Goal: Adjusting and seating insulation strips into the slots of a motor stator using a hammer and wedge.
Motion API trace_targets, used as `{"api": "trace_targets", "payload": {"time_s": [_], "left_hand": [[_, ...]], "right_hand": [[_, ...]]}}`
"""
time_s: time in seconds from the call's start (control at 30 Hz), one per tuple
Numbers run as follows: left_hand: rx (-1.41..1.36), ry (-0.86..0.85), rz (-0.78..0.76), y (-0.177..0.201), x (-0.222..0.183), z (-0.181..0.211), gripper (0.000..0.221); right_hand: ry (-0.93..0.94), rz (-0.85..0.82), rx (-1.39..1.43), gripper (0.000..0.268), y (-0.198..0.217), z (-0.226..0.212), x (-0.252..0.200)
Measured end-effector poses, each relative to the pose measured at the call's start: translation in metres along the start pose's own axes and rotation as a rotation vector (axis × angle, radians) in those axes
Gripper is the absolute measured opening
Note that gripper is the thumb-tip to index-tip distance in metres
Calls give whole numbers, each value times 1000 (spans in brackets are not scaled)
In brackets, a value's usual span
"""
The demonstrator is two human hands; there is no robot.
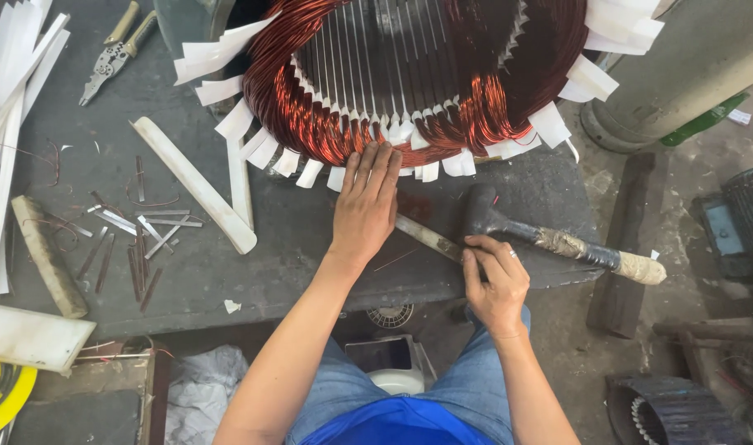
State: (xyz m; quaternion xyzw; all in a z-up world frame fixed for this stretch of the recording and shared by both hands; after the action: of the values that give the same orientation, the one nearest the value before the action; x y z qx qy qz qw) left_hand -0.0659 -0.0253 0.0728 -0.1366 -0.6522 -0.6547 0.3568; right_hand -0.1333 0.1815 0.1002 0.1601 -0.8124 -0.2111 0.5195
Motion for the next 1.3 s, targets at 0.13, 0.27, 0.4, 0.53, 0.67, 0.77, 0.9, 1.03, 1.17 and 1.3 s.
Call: {"api": "trace_targets", "payload": {"time_s": [0.13, 0.27, 0.4, 0.53, 0.67, 0.77, 0.9, 1.03, 1.17, 1.3], "left_hand": [[5, 5, -12, -2, -1, -1, 66], [8, 1, -19, -1, -2, -1, 69], [14, 4, -26, -3, -2, 0, 70], [10, 5, -28, -3, -3, -1, 70], [12, 3, -27, -2, -3, 0, 69], [18, -3, -22, -2, -3, 0, 69], [0, 10, -20, -2, -3, 0, 69], [-4, -6, 15, -1, -5, -1, 70], [9, -9, 17, -2, -5, -1, 71], [1, -7, 18, -5, -6, -2, 72]], "right_hand": [[-16, -8, 6, 17, -2, 1, -1], [-21, -17, 12, 17, -3, 7, -6], [-17, -14, 9, 16, -1, 4, -4], [-16, -19, 21, 16, 0, 2, -1], [-22, -17, 21, 16, -1, 5, -4], [-34, -30, 21, 16, -1, 4, -2], [-9, -21, 31, 17, 0, 3, -2], [-13, -35, 28, 18, 0, 0, 0], [-11, -46, 13, 18, -2, 2, -4], [-9, -41, 16, 20, -2, 1, -3]]}}
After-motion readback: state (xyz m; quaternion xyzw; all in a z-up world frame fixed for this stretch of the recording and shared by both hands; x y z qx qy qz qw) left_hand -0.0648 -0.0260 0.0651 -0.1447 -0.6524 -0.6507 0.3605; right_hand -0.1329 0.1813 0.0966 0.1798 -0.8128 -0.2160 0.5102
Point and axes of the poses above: each hand's wrist, its own x-axis towards the middle knuckle, its own y-axis out of the back of the hand, z = x × y, the point moved 10 cm from there along x, towards the middle knuckle, and after that the axes turned 6 degrees about -x, right-handed, at the moved point
